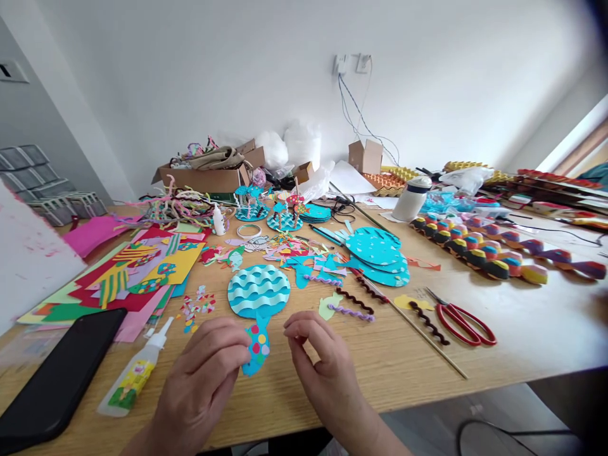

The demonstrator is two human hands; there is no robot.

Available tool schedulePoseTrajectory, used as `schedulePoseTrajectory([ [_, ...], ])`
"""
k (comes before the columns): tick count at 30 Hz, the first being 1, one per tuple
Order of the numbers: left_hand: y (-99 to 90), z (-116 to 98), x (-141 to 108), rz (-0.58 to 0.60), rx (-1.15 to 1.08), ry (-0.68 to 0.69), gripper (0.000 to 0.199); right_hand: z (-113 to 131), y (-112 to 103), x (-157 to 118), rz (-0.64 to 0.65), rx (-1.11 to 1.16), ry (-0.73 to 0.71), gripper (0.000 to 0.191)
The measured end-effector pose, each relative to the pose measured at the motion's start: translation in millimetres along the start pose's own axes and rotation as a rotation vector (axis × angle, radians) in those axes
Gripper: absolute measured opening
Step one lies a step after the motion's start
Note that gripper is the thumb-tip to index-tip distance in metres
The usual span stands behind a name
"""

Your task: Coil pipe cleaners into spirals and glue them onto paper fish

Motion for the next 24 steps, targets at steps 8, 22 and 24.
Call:
schedulePoseTrajectory([
  [8,11.8,11.2,-7.6,0.09,-0.191,-0.294,0.023,8.9,8.5,-7.7,0.166,-0.022,-0.006,0.017],
  [22,47.4,52.6,-35.8,0.39,-0.245,-0.79,0.025,-40.7,-47.0,-9.3,0.17,-0.52,0.282,0.013],
  [24,46.1,54.9,-34.7,0.381,-0.2,-0.721,0.022,-53.0,-74.3,-8.7,0.131,-0.635,0.343,0.013],
])
Point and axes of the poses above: each hand's wrist, its own x-axis towards the middle knuckle, its own y-axis out of the palm, z = x × y, the point moved 3 cm from there along x, towards the middle knuckle, and after that the axes turned 2 degrees about -z, right-handed, at the moved point
